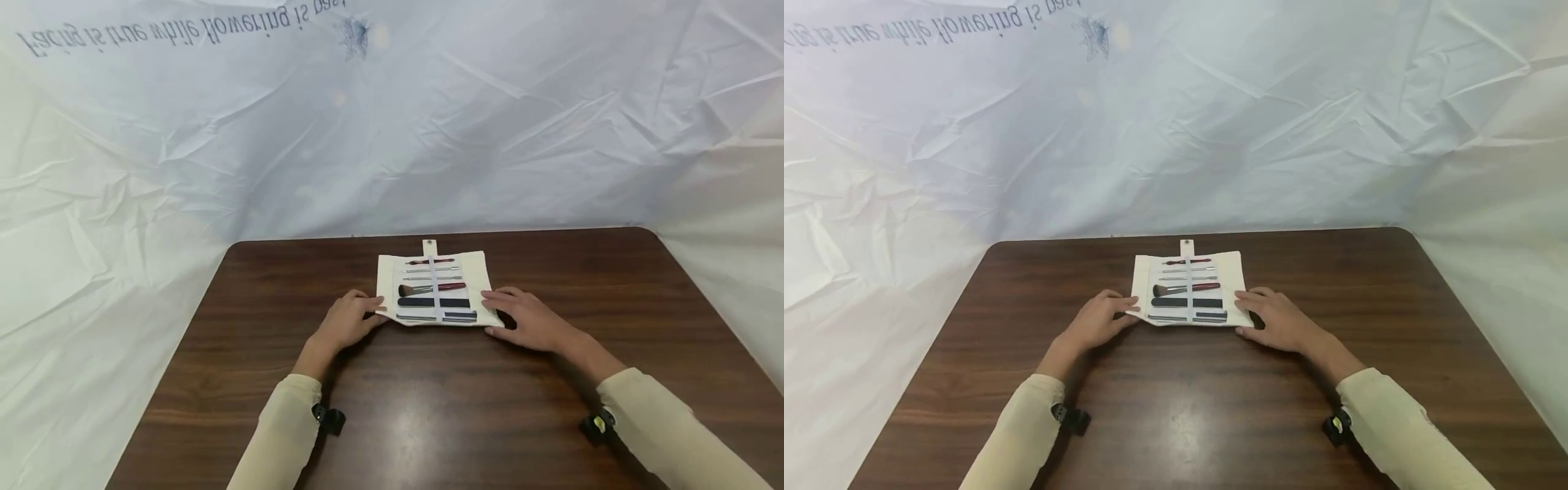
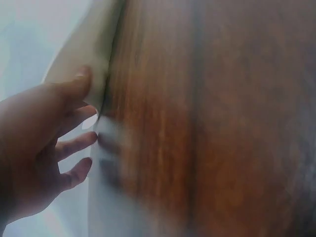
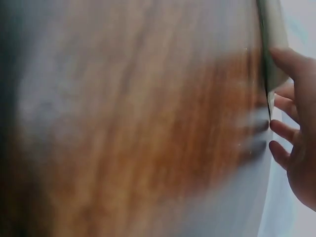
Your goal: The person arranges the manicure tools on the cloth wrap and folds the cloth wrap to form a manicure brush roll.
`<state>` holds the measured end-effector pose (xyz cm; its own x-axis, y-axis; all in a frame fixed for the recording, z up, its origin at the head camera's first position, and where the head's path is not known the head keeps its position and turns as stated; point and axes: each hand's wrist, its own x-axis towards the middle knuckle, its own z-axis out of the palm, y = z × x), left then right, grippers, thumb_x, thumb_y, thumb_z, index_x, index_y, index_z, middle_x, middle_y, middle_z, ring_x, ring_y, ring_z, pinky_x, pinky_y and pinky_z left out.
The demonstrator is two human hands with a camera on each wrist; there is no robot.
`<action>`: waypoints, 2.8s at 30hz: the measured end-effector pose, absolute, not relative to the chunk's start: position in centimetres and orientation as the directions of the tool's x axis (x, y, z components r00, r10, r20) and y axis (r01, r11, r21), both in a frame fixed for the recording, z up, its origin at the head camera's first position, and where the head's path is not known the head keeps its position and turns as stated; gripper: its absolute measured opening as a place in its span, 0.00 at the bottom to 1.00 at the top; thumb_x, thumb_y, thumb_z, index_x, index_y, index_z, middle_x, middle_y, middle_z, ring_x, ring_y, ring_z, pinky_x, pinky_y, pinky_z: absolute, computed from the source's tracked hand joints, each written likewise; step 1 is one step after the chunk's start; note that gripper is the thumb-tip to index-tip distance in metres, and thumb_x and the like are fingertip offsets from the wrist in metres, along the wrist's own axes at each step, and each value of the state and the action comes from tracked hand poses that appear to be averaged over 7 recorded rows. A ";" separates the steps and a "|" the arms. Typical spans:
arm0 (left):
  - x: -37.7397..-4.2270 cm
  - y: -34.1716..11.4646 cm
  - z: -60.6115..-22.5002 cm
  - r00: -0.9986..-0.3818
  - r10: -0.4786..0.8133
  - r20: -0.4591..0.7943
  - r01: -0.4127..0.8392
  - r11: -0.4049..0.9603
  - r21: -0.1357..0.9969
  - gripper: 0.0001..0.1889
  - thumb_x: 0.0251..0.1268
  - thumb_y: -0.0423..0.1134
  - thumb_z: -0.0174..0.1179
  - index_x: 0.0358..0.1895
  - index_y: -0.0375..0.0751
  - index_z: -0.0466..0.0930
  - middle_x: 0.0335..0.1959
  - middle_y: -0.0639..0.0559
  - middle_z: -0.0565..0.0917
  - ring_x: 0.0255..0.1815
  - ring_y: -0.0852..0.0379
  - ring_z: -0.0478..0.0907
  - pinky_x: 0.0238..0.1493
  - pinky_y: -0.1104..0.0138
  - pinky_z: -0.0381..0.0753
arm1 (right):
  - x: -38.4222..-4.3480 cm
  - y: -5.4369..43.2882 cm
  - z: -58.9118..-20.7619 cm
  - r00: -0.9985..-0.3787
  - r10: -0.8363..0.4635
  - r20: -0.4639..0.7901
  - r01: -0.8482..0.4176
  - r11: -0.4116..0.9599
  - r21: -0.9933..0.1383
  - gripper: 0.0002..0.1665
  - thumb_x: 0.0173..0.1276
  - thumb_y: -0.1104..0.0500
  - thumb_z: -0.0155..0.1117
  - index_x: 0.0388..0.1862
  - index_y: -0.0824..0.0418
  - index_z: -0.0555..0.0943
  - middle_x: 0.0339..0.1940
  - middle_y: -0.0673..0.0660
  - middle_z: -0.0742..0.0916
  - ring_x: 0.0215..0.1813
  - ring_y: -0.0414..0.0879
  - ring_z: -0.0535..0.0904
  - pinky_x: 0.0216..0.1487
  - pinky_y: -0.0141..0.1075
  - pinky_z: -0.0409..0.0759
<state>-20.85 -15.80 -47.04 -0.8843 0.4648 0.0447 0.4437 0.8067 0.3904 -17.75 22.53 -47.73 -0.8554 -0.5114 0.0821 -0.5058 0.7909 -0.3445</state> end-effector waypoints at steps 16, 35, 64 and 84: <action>-22.0 -15.2 -48.2 -0.942 0.312 0.126 0.298 0.602 0.741 0.22 0.75 0.43 0.60 0.18 0.44 0.72 0.14 0.56 0.63 0.17 0.61 0.56 0.27 0.69 0.62 | -20.3 21.9 -47.1 -0.972 -0.234 0.026 -0.182 0.676 -0.714 0.23 0.81 0.48 0.55 0.29 0.63 0.76 0.22 0.51 0.74 0.26 0.39 0.65 0.33 0.33 0.65; -22.5 -14.7 -48.6 -0.956 0.258 0.141 0.285 0.692 0.663 0.08 0.70 0.42 0.65 0.35 0.41 0.85 0.37 0.47 0.81 0.33 0.55 0.74 0.37 0.62 0.74 | -21.7 21.6 -47.3 -0.990 -0.141 -0.010 -0.100 0.745 -0.660 0.22 0.75 0.47 0.64 0.48 0.66 0.81 0.35 0.57 0.84 0.35 0.46 0.75 0.42 0.39 0.72; -24.4 -16.6 -48.9 -0.850 0.526 0.023 0.464 0.728 0.505 0.30 0.66 0.47 0.63 0.72 0.50 0.74 0.77 0.54 0.71 0.85 0.44 0.52 0.78 0.34 0.51 | -21.7 23.1 -49.0 -0.922 -0.369 0.120 -0.381 0.804 -0.457 0.32 0.68 0.47 0.71 0.69 0.54 0.78 0.79 0.61 0.71 0.80 0.67 0.60 0.70 0.75 0.55; -24.2 -15.7 -50.2 -0.859 0.388 0.334 0.510 0.586 0.629 0.09 0.71 0.40 0.64 0.33 0.39 0.80 0.37 0.44 0.86 0.45 0.45 0.81 0.52 0.55 0.78 | -21.6 22.7 -48.9 -0.933 -0.308 0.186 -0.358 0.744 -0.564 0.21 0.72 0.56 0.68 0.59 0.65 0.83 0.55 0.65 0.87 0.49 0.54 0.75 0.50 0.47 0.73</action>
